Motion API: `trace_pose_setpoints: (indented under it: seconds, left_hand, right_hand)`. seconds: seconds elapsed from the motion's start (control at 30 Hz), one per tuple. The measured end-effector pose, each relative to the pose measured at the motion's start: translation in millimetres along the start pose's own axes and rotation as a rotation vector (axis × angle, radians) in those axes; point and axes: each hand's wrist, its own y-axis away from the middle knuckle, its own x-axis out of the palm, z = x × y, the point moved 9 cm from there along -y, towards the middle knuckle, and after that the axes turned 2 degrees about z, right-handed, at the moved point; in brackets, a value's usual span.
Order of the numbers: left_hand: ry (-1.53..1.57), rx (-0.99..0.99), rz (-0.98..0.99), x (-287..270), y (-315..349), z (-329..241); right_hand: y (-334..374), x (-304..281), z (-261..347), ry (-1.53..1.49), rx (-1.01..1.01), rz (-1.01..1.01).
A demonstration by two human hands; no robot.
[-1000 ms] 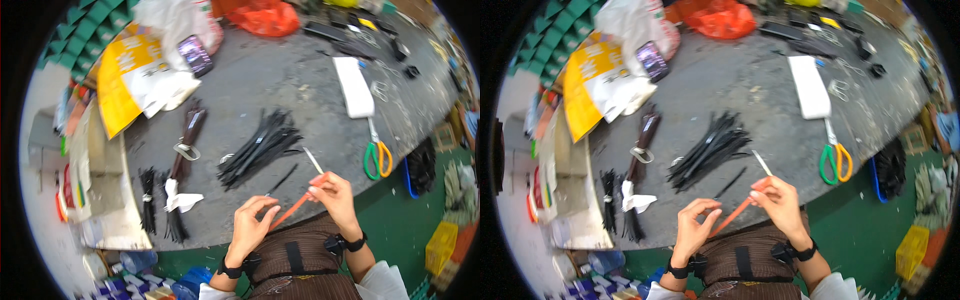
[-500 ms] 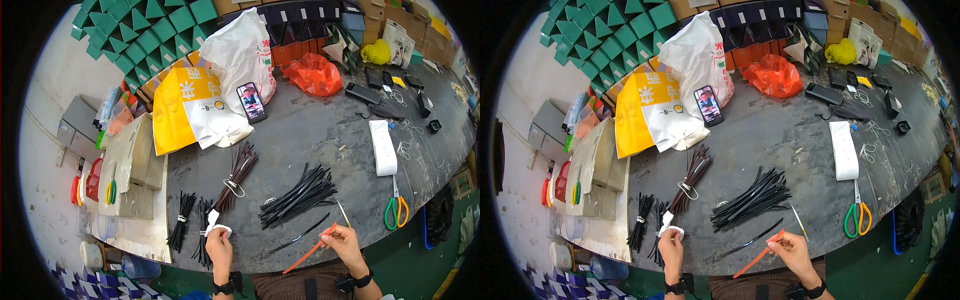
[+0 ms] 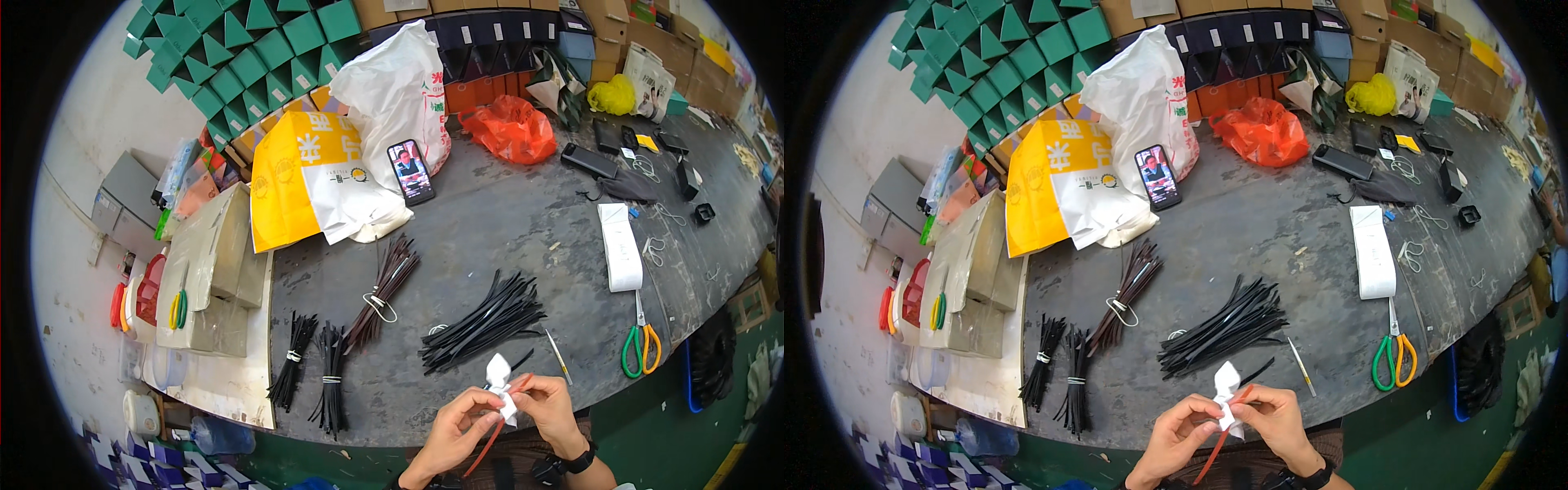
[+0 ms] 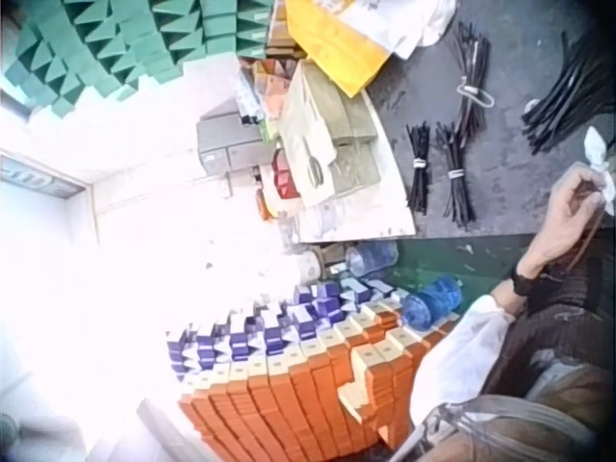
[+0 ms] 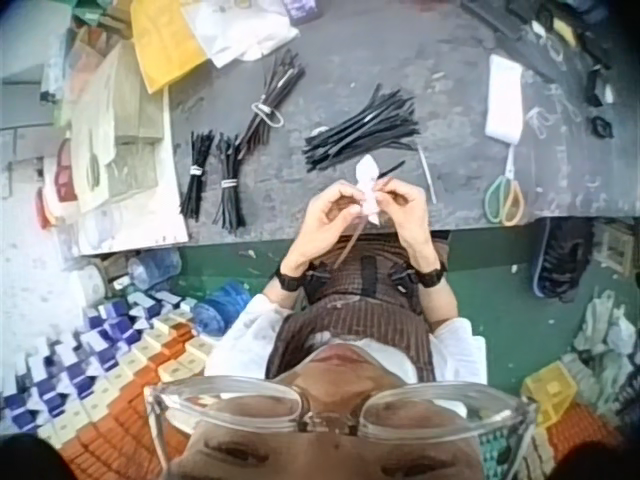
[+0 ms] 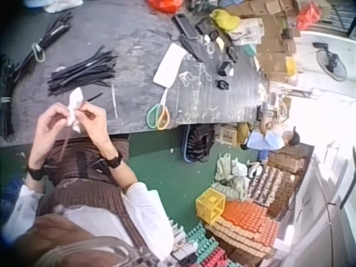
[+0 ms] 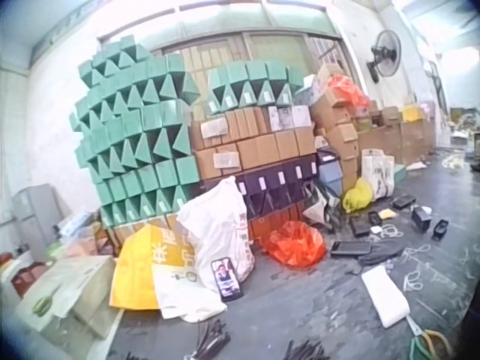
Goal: The recorder is inspecting and sorting long black plastic or rubber components at a workbench, using a red guide and a small tool to check dimensions or quality.
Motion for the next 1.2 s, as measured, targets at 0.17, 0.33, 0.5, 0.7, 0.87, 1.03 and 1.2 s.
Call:
trace_pose_setpoints:
  seconds: [0.17,0.33,0.5,0.7,0.87,1.03,1.2]
  left_hand:
    - [0.068,-0.172,-0.140,-4.9,3.7,31.4]
    - [-0.152,-0.267,-0.029,5.7,1.6,41.1]
    - [-0.134,-0.280,-0.148,-2.2,-1.5,41.2]
    - [-0.260,-0.127,-0.226,-6.0,-4.4,33.7]
    - [-0.433,-0.044,-0.212,3.5,-7.1,17.1]
    - [-0.553,-0.003,-0.176,10.1,-8.9,5.1]
    - [-0.647,0.034,-0.179,12.7,-7.3,-0.2]
  right_hand:
    - [6.8,-17.2,37.0,0.158,-0.236,-0.274]
    - [8.0,-13.2,36.4,0.211,-0.240,-0.261]
    - [8.2,-24.1,29.4,0.124,-0.157,-0.346]
    - [8.8,-8.4,6.7,-0.282,0.073,-0.145]
    - [13.8,-2.8,-3.2,-0.185,0.163,-0.101]
    - [13.0,-4.2,-5.0,-0.064,0.159,-0.130]
    - [11.5,-15.5,4.7,-0.057,0.044,-0.209]
